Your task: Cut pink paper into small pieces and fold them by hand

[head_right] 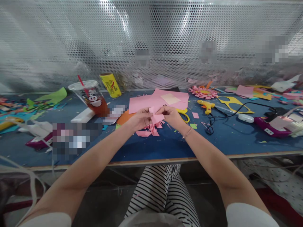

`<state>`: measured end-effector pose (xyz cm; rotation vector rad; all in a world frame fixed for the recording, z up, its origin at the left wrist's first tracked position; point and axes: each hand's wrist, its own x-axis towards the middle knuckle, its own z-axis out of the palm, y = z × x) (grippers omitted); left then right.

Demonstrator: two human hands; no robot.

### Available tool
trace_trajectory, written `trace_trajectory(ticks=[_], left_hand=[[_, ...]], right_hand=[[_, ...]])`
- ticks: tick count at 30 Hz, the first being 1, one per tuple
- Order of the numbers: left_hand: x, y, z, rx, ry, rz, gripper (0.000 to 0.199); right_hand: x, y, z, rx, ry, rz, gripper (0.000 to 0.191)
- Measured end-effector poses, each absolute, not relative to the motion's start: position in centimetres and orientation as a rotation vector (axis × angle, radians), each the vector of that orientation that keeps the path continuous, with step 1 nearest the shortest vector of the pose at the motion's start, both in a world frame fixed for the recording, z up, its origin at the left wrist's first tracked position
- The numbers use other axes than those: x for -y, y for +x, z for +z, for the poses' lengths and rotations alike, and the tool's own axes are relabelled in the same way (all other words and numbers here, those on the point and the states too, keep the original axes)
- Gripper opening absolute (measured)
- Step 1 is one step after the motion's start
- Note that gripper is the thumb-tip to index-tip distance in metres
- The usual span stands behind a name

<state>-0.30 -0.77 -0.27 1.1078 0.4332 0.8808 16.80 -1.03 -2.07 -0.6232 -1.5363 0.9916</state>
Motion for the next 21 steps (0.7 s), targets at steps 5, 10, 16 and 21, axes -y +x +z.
trace_trajectory(ticks=[5,10,16,21], left_hand=[[0.91,-0.49,-0.20,-0.425,1.138,0.857,0.019],[0.99,-0.50,-0.13,-0.422,1.160,0.843,0.019],[0.87,-0.43,-0.24,-0.427,1.155,0.861,0.020],[0.91,-0.40,-0.27,-0.436,1.135,0.872,0.019]], right_hand=[[1.06,16.60,-2.24,1.483,-0.556,1.125,0.023],[1.18,16.44,-2.14,1.427,-0.532,1.152,0.024],[0.95,16.69,-2.20,1.448,-0.550,1.073,0.019],[0.74,16.71,-2.23,1.448,-0.511,1.068,0.019]])
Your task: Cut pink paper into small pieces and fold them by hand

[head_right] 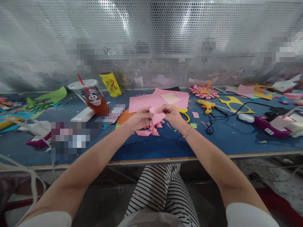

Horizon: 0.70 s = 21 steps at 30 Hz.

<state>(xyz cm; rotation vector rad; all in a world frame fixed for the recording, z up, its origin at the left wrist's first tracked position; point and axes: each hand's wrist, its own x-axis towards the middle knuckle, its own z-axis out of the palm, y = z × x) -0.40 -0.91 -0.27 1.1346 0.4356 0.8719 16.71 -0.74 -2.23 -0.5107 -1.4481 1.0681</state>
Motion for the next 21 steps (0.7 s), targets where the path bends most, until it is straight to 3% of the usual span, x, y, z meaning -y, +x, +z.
trace_trajectory(ticks=[11,21], left_hand=[[1.10,-0.06,-0.42,-0.401,1.116,0.859,0.024],[1.32,-0.05,-0.07,-0.387,1.084,0.867,0.014]], right_hand=[[1.42,16.67,-1.38,1.517,-0.490,1.141,0.040],[1.40,16.61,-1.48,1.479,-0.519,1.193,0.025]])
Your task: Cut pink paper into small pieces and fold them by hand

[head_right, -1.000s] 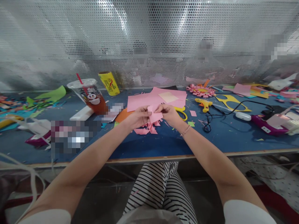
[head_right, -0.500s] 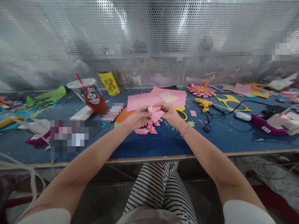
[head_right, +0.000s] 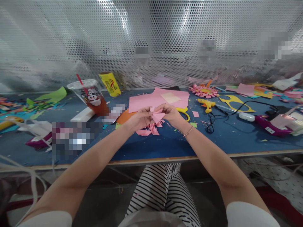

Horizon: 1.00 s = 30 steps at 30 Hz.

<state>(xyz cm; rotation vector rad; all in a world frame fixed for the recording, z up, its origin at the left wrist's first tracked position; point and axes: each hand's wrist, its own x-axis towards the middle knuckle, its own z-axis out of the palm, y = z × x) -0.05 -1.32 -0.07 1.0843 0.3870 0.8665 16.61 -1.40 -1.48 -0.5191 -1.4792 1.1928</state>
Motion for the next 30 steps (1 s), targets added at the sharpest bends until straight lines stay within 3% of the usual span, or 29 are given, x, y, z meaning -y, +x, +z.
trace_trajectory(ticks=[22,30], left_hand=[[1.3,-0.1,-0.3,-0.361,1.151,0.842,0.019],[1.4,0.0,-0.1,-0.333,1.122,0.860,0.019]], right_hand=[[2.1,16.4,-1.2,1.393,-0.348,1.421,0.023],[2.0,16.4,-0.7,1.370,-0.471,1.390,0.036]])
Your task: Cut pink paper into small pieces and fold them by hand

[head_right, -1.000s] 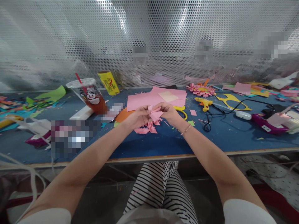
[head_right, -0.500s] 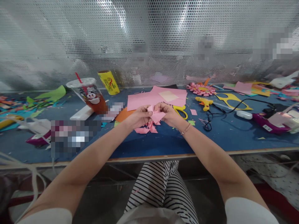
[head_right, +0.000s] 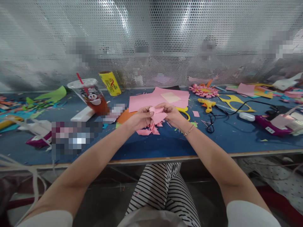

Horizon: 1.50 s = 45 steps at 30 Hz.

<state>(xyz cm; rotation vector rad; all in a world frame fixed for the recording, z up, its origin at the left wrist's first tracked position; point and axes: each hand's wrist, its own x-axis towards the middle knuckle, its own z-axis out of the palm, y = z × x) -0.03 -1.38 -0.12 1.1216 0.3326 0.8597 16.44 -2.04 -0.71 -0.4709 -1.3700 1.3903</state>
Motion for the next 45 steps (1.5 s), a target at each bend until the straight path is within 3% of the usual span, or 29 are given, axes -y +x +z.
trace_trajectory(ticks=[13,18,29,45], left_hand=[[1.36,-0.08,-0.07,-0.370,1.133,0.857,0.019],[1.23,-0.14,-0.06,-0.361,1.126,0.900,0.016],[1.49,-0.04,0.26,-0.407,1.099,0.970,0.016],[1.09,0.11,-0.39,-0.397,1.074,0.993,0.013]], right_hand=[[2.51,16.55,-0.65,1.405,-0.451,1.383,0.026],[2.54,16.39,-0.57,1.427,-0.480,1.312,0.032],[2.20,16.74,-0.59,1.726,-0.540,0.737,0.016],[1.96,16.59,-1.01,1.703,-0.547,0.843,0.015]])
